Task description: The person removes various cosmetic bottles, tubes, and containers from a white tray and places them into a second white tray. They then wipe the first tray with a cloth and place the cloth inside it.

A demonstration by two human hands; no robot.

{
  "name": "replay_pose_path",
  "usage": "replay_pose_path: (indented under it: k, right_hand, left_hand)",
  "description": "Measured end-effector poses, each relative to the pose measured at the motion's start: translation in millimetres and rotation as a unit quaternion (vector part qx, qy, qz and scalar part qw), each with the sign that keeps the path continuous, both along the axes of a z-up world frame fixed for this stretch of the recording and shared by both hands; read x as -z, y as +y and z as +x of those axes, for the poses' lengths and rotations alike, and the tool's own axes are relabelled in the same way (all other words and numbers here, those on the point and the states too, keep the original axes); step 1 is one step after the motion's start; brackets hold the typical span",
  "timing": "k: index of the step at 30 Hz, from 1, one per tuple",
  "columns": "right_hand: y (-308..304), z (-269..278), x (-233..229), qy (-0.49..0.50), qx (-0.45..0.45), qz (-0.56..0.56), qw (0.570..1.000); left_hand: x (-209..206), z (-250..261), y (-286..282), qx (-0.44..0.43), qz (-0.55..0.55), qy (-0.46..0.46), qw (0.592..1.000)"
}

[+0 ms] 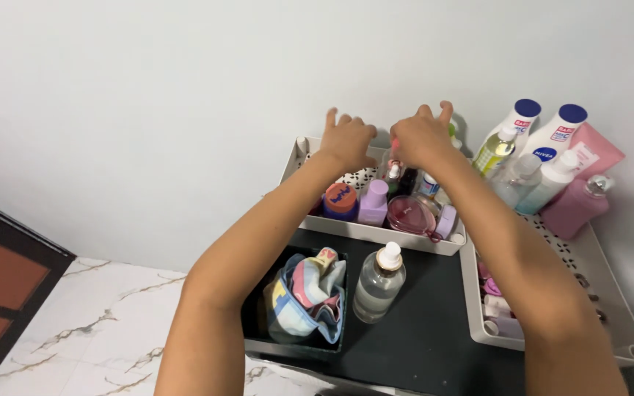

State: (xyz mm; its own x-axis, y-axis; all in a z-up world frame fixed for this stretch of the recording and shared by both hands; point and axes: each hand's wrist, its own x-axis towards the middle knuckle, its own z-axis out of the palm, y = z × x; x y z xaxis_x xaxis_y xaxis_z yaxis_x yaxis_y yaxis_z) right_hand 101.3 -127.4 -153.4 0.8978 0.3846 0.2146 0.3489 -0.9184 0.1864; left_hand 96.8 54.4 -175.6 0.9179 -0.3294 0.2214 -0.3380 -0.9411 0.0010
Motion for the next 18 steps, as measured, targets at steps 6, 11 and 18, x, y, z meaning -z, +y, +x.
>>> replay_pose_path:
  k: [6,11,18]
  right_hand:
    - [-8,-14,-30,0.021,-0.033,0.102,0.994]
    - [-27,-91,-120,-0.024,-0.115,0.282,0.952]
    - [-128,-170,-200,0.0,-0.071,0.242,0.968]
  left_hand:
    - [-10,-6,-2,0.04,-0.127,0.043,0.99]
    - [-85,-56,-20,0.102,-0.231,-0.081,0.964]
    - [-146,-122,-96,0.287,-0.35,-0.056,0.89]
